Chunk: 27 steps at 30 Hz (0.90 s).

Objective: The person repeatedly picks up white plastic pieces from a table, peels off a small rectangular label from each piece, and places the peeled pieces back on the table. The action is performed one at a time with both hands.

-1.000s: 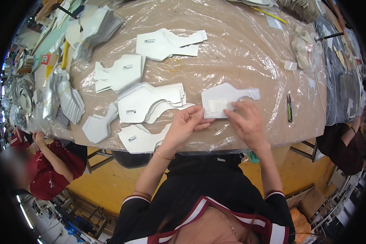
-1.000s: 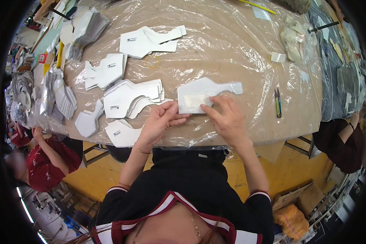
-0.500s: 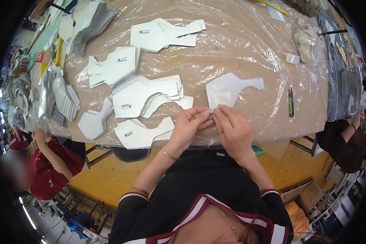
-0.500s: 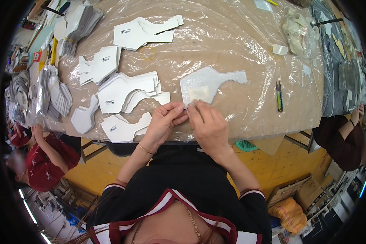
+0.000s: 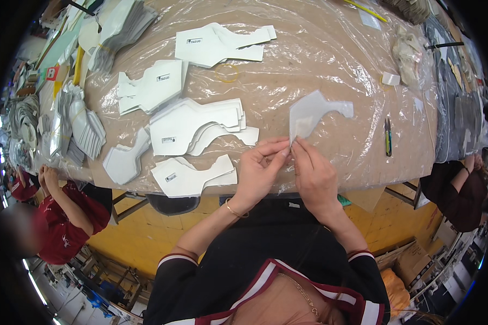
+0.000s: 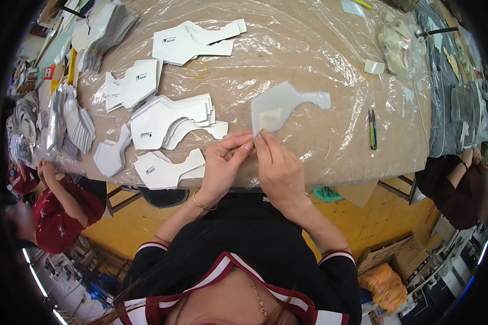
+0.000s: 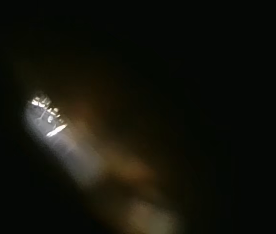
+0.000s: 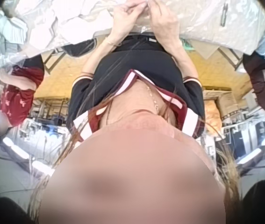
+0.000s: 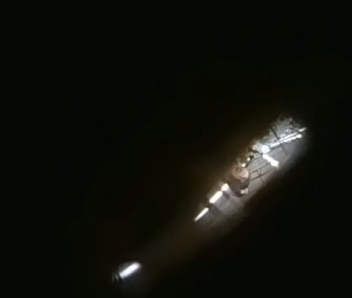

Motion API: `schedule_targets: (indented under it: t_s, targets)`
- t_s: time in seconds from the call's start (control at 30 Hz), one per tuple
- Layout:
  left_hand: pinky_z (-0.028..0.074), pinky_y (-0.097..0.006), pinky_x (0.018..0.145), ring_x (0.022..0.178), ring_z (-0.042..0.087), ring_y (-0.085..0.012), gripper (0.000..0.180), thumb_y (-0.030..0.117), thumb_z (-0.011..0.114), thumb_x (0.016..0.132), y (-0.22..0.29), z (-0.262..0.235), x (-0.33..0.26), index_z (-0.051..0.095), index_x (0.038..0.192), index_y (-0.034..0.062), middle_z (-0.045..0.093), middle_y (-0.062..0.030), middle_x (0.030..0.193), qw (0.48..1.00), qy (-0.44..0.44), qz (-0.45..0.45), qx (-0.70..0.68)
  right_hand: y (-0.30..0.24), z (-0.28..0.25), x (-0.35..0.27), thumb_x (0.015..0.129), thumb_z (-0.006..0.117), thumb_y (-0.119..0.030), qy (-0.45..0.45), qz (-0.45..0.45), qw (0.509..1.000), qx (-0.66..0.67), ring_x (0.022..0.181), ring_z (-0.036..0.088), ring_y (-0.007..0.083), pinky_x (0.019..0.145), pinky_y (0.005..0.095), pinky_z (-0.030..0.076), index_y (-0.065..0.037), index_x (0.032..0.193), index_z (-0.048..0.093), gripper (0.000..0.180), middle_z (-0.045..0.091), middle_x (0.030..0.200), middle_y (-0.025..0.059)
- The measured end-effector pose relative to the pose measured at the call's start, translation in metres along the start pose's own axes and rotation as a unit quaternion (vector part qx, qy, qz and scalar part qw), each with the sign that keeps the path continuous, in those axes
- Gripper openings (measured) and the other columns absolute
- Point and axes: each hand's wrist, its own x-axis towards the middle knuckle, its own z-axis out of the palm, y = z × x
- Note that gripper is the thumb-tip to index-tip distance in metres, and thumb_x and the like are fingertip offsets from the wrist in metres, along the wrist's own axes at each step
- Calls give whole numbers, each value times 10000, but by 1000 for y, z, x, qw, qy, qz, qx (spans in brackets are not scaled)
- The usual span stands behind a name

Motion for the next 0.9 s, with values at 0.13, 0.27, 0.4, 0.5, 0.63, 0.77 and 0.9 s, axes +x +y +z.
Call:
schedule_targets:
  t_s: [0.13,0.27,0.4,0.5,0.63,0.77,0.9]
  targets:
    - [584,-241,816,914,641,-130,175,7,610,955,-3,6,4,687,1098,-58,555,-88,1155,1000,6,27,-2,-1,4,4,791,631,-48,33,3,999,-39,864,668,264,709,343,525,48,1095,617,319,649,1093,155]
    - [575,-226,680,857,605,-104,172,33,639,942,-6,8,9,694,1087,-42,546,-80,1110,998,15,25,53,3,9,10,804,643,-55,60,2,996,-64,848,656,257,704,353,516,23,1040,621,249,647,1056,136]
    - [549,-211,584,807,593,-92,161,56,649,938,-7,6,11,700,1055,-41,539,-90,1107,996,43,19,77,14,13,13,858,624,-56,66,42,997,8,835,641,281,718,380,515,-9,1016,610,166,637,1013,128]
    - [518,-206,551,748,590,-86,156,52,627,952,-5,3,10,685,1059,-45,522,-83,1135,995,56,3,86,30,14,15,938,579,-56,40,138,976,165,804,635,295,734,363,506,-15,1035,596,107,639,981,146]
    - [486,-195,503,716,589,-78,150,44,610,961,-1,-2,7,674,1060,-49,507,-82,1160,995,72,-31,64,56,14,23,989,527,-83,87,190,962,179,807,625,219,729,321,491,12,1047,583,124,636,939,131]
    - [483,-207,491,707,581,-72,166,41,609,957,1,-3,6,641,1090,-53,506,-84,1166,993,67,-68,75,69,10,25,1012,509,-114,61,278,924,255,804,611,164,707,303,482,22,1056,580,159,643,895,100]
    - [495,-243,550,754,594,-94,163,28,623,930,8,0,8,612,1077,-41,539,-105,1152,970,91,21,224,62,10,28,1012,513,-127,-16,295,913,282,785,592,149,703,295,475,20,1068,576,170,644,873,97]
